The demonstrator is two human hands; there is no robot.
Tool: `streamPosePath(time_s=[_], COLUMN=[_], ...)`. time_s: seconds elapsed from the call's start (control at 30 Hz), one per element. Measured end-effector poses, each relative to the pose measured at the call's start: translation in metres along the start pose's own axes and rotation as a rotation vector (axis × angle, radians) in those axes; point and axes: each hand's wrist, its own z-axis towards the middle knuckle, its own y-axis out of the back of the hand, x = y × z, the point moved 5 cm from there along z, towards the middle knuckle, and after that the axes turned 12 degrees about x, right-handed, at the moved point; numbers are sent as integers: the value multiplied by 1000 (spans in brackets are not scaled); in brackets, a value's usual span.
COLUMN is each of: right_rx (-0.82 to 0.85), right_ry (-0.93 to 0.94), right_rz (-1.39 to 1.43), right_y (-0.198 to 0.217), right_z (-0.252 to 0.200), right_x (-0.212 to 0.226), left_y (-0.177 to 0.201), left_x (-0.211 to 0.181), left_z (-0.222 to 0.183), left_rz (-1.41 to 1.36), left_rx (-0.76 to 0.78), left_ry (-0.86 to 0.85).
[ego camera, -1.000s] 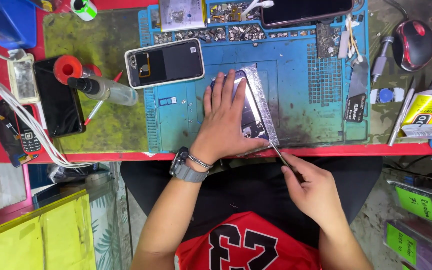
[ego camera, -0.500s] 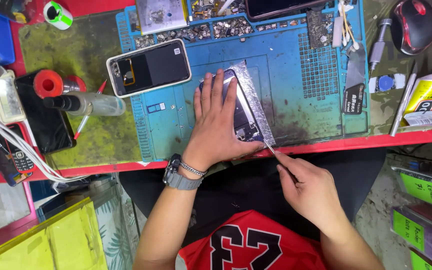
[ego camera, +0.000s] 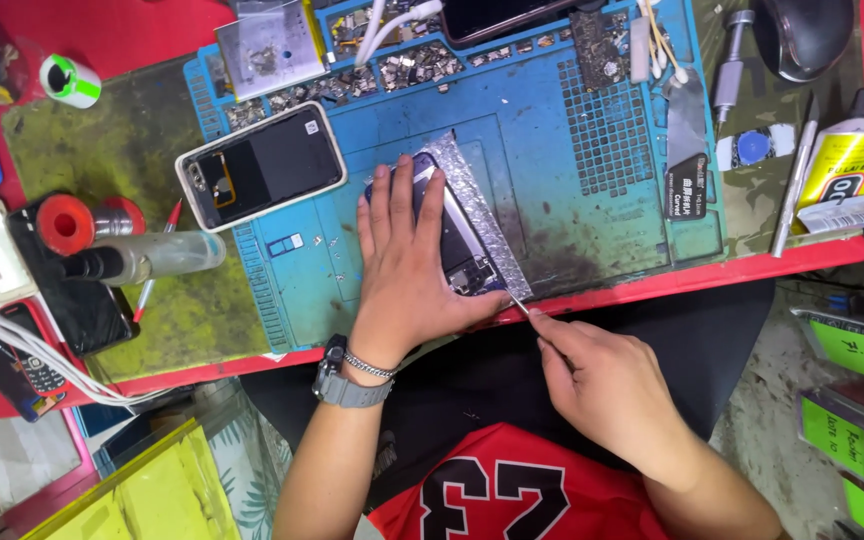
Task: Using a thin metal tool to scrape away excess adhesive from the frame of a mobile phone.
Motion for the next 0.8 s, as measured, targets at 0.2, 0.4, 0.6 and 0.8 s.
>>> streamPosePath(time_s=[0.2, 0.4, 0.6, 0.8], right_rx=[-23, 23, 15, -96], right_ry=[3, -29, 18, 125], right_rz=[-31, 3, 118, 142], right_y=[-2, -5, -1, -11], right_z=[0, 5, 8, 8], right_x=[2, -3, -7, -9], left_y=[4, 6, 8, 8], left_x=[-5, -7, -8, -9], left_z=[0, 1, 2, 2], left_rz=[7, 16, 8, -22], left_rx=[0, 13, -2, -16], left_ry=[23, 33, 22, 21])
